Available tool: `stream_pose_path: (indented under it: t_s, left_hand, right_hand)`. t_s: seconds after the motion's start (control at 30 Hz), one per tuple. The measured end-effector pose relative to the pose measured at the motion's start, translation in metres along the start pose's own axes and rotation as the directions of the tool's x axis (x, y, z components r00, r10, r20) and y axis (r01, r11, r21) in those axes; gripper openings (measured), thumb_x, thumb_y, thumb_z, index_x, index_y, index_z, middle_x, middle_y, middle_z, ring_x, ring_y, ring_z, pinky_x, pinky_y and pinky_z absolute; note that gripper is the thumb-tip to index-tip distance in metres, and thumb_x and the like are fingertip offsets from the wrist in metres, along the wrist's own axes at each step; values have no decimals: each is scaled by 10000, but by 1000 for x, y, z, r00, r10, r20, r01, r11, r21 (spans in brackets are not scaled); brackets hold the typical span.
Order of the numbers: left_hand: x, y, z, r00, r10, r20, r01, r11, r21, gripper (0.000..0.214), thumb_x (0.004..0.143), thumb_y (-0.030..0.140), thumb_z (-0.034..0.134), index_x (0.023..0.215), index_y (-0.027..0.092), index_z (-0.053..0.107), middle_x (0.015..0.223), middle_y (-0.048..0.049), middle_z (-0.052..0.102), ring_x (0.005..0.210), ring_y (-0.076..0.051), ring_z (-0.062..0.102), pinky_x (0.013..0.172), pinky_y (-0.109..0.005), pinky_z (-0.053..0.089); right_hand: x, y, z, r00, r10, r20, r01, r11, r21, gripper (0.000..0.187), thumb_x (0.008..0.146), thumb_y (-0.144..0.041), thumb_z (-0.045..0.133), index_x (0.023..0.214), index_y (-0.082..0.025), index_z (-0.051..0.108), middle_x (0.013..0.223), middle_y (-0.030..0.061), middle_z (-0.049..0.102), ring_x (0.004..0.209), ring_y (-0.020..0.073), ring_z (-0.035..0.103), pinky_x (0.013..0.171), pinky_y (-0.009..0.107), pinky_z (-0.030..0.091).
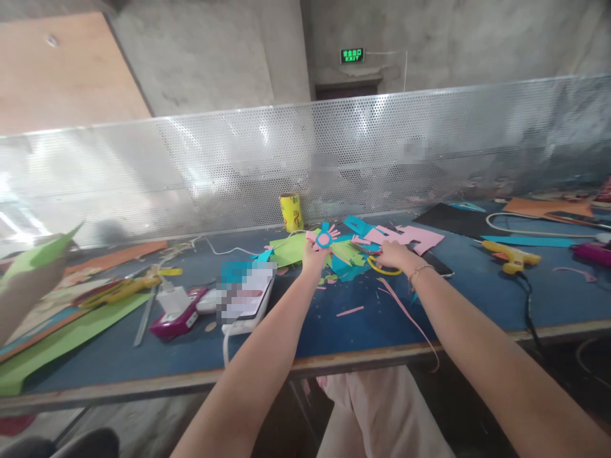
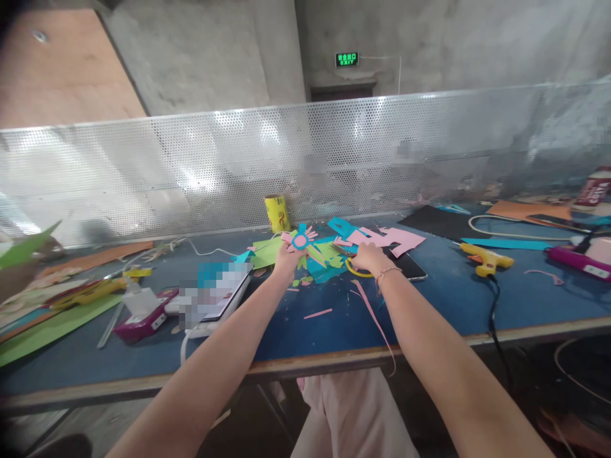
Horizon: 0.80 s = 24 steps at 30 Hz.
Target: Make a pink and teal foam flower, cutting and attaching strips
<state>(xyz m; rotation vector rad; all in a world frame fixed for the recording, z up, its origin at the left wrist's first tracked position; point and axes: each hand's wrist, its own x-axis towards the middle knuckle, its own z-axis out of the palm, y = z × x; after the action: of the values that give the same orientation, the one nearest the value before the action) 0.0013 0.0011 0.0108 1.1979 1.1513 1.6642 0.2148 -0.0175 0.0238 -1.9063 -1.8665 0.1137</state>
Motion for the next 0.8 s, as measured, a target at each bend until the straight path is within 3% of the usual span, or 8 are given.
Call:
stream_pose_path:
  t_s: [0.1, 0.17, 0.37, 0.5, 0.6, 0.63, 0.7, 0.8]
  left_hand:
    - [-2, 4, -1, 1000, -11, -5, 11, 999, 35, 295, 422, 73, 658, 660, 183, 522, 591, 28, 554, 600, -138, 526, 617, -261, 403]
    - [-3, 6, -1, 1000, -5, -6, 5, 999, 34, 282, 430, 94, 664, 655, 184, 520, 597, 26, 554, 603, -139, 527, 623, -263, 403]
    - [0, 2, 0, 999, -7, 43, 4, 999, 54, 291, 446, 120, 673, 690, 186, 528, 626, 14, 580, 611, -145, 557, 640, -277, 435]
    - [3, -2, 1, 997, -6, 75, 5, 1000, 22, 329, 455, 147, 677, 753, 174, 540, 664, 2, 597, 591, -135, 563, 637, -286, 447]
    - [1, -3, 3, 995, -16, 101, 21, 999, -48, 323, 461, 175, 689, 745, 169, 536, 639, 4, 593, 560, -126, 557, 611, -279, 451]
    - [0, -3, 4, 994, -15, 113, 23, 997, -76, 317, 465, 182, 692, 740, 168, 536, 641, 2, 595, 562, -125, 558, 606, -275, 452]
    - [-2, -3, 5, 992, 0, 124, 13, 995, -104, 313, 468, 187, 696, 741, 169, 544, 669, -6, 608, 585, -123, 563, 609, -264, 452]
    - [-2, -4, 5, 993, 22, 120, -14, 998, -68, 321, 461, 181, 705, 747, 170, 559, 705, -15, 623, 618, -125, 565, 618, -256, 451]
  right_hand:
    - [2, 6, 8, 996, 53, 65, -40, 982, -186, 283, 508, -310, 705, 732, -142, 658, 745, 169, 646, 722, 260, 603, 563, 304, 396]
    - [4, 8, 12, 993, 43, 114, -19, 978, -207, 262, 529, -345, 686, 703, -151, 663, 719, 160, 648, 701, 256, 607, 554, 306, 397]
    - [12, 15, 9, 986, -36, 163, 35, 999, 12, 251, 529, -373, 686, 416, -200, 543, 470, 71, 559, 558, 204, 571, 529, 304, 396]
    - [18, 13, 7, 995, -18, 96, 6, 993, 119, 212, 567, -306, 674, 466, -190, 528, 459, 78, 541, 573, 226, 584, 518, 301, 396]
    - [18, -2, 12, 999, 4, 46, -15, 973, 230, 185, 636, -354, 619, 607, -192, 534, 516, 64, 563, 537, 209, 581, 474, 289, 401]
    - [17, -9, 14, 999, 16, 29, -24, 956, 292, 201, 654, -382, 597, 646, -197, 519, 531, 52, 565, 518, 196, 575, 457, 283, 406]
    - [11, -24, 18, 1000, 22, -22, -5, 812, 584, 243, 624, -403, 622, 661, -207, 483, 553, 33, 568, 512, 181, 566, 450, 279, 423]
    - [2, -41, 22, 996, -45, -76, 86, 698, 711, 287, 584, -426, 643, 611, -216, 449, 563, 17, 564, 496, 158, 535, 457, 284, 431]
